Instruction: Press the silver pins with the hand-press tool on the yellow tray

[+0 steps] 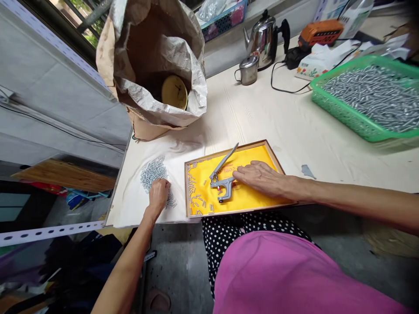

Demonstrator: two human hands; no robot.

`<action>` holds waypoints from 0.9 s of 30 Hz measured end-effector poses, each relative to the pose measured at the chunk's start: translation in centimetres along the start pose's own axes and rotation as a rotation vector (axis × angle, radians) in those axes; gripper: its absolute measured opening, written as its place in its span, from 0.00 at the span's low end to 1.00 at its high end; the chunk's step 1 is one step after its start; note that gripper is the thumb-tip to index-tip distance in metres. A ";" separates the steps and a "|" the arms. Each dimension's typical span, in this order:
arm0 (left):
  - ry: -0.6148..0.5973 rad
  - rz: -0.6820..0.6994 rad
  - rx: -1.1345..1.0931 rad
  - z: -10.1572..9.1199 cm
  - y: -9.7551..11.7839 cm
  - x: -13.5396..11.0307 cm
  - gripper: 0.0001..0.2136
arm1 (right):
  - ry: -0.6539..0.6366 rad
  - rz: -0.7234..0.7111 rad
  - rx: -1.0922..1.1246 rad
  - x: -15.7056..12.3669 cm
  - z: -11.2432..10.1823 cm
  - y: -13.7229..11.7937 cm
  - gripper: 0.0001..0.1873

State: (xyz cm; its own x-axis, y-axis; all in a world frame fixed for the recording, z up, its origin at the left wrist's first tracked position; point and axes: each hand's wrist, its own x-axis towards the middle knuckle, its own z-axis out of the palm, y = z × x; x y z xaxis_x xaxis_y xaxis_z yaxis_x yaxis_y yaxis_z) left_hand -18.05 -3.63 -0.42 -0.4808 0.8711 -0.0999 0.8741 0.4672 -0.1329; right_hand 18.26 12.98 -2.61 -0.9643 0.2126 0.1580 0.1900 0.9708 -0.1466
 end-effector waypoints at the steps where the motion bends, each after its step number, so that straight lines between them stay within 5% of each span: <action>1: 0.023 -0.025 -0.030 -0.2 -0.1 0.0 0.13 | 0.012 -0.002 -0.001 0.1 0.0 0.0 0.11; 5: 0.115 -0.146 -0.242 -1.7 0.8 -0.5 0.12 | 0.085 -0.001 -0.015 0.2 -0.1 -0.1 0.11; 8: 0.113 -0.147 -0.472 -3.1 3.9 -2.0 0.10 | 0.115 0.026 -0.022 -0.5 -0.3 0.1 0.11; 12: 0.052 0.133 -0.615 -3.0 10.2 -5.0 0.06 | 0.137 0.106 -0.010 -2.5 -0.3 1.3 0.13; 16: -0.017 0.338 -0.523 -1.0 14.7 -6.5 0.07 | 0.096 0.186 0.008 -4.7 0.6 2.4 0.15; 21: -0.048 0.386 -0.403 0.8 15.6 -6.6 0.08 | 0.081 0.192 -0.037 -5.4 2.1 2.3 0.13; 27: -0.049 0.336 -0.406 0.6 15.1 -7.6 0.12 | 0.092 0.210 -0.055 -4.9 1.8 2.2 0.12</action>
State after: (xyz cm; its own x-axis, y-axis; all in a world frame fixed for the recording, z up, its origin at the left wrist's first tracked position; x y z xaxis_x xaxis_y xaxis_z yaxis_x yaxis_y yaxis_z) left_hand -1.27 -3.31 -2.21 -0.1633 0.9794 -0.1187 0.9323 0.1925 0.3060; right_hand 23.09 13.88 -5.51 -0.8821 0.4173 0.2185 0.3969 0.9083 -0.1325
